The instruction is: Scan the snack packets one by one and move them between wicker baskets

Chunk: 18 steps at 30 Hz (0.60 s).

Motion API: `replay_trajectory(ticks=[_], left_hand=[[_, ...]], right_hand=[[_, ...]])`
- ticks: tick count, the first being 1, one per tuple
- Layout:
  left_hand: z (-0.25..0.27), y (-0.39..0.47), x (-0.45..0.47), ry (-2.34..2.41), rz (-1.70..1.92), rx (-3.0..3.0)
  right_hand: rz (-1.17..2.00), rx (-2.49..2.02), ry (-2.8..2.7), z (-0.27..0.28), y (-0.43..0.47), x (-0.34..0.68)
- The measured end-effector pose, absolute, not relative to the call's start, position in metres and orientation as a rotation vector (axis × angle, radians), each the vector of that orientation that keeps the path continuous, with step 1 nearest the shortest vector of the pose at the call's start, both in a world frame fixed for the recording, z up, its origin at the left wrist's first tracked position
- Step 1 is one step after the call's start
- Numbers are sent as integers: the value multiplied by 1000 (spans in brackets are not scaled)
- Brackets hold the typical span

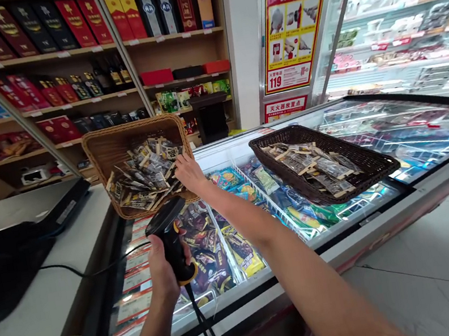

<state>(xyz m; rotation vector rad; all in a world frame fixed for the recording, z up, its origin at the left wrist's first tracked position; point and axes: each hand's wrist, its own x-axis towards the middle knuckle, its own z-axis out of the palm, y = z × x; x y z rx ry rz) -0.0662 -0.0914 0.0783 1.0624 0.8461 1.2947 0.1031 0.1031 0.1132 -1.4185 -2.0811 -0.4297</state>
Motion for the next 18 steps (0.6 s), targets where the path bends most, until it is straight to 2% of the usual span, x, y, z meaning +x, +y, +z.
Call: replay_trajectory(ticks=[4,11,18], left_hand=[[80,-93,-64,844,1305,1071],[78,-92,-66,830,1262,1145],[71,-91,-70,801,1044,1409]], right_hand=[[-412,-1424,-2018,116,98,105],[108,-1503,-1477,111,26,153],[304,-1431,-1146,82,-18,200]])
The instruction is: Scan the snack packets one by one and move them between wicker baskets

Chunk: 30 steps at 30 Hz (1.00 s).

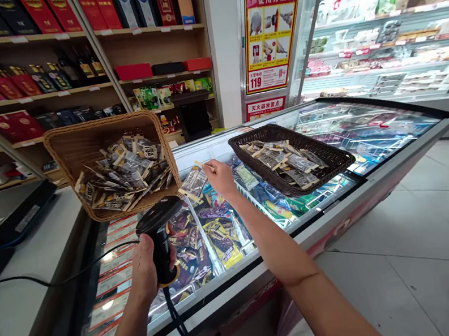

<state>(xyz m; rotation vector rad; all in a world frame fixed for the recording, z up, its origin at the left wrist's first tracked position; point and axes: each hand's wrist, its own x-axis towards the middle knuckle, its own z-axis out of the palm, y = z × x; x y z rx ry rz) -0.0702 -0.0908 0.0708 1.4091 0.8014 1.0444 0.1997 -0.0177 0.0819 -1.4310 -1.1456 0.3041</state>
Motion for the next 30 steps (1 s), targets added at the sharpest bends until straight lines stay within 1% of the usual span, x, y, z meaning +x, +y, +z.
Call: replay_trajectory(ticks=[3,7,17,30], left_hand=[[73,-92,-70,838,931,1541],[74,-92,-71,856,878,1628],[66,-87,-74,852,882,1583],[78,-93,-70,872,897,1565]], right_hand=[[316,-1414,-1124,77,-18,206],[330,-1400,-1146,77,-16,211],[354,-1368,-1169,75,-19,220],[358,-1407,-1110,75,-18,224]])
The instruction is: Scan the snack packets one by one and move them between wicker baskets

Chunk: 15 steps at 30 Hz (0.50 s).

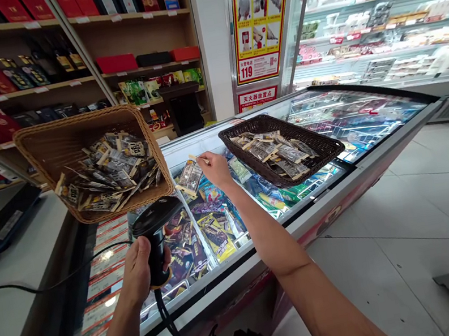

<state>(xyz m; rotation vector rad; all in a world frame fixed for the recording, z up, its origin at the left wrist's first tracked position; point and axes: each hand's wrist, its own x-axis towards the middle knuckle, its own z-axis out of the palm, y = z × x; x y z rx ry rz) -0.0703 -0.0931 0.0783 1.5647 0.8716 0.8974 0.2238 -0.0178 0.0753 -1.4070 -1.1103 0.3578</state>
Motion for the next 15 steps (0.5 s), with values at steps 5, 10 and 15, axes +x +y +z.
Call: replay_trajectory(ticks=[5,10,15], left_hand=[[80,-95,-69,847,953,1503],[77,-94,-70,867,1036,1420],[74,-91,-70,836,1045,1401]], right_hand=[[397,-1399,-1042,80,-18,226],[292,-1409,-905,86,-24,253],[102,-1390,-518,90,-56,316]])
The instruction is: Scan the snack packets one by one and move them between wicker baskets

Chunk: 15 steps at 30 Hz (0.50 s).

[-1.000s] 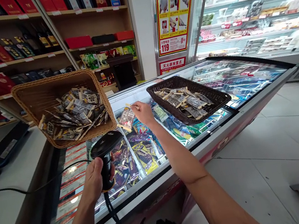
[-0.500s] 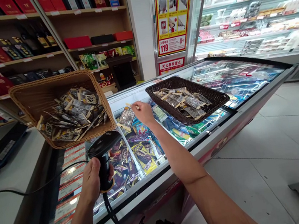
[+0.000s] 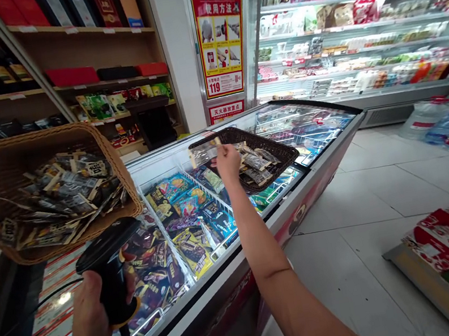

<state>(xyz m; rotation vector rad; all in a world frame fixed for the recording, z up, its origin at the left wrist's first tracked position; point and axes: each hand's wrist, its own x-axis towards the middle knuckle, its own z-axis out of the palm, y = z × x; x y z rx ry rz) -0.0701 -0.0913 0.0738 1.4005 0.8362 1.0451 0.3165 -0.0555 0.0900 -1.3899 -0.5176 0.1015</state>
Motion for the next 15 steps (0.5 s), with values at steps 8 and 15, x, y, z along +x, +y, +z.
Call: replay_trajectory(ticks=[8,15], left_hand=[[77,-94,-69,837,1041,1384],[77,-90,-69,908,1078,1312]], right_hand=[[110,-1327,-220,80,-87,382],[193,-1294,-836,82,-12,255]])
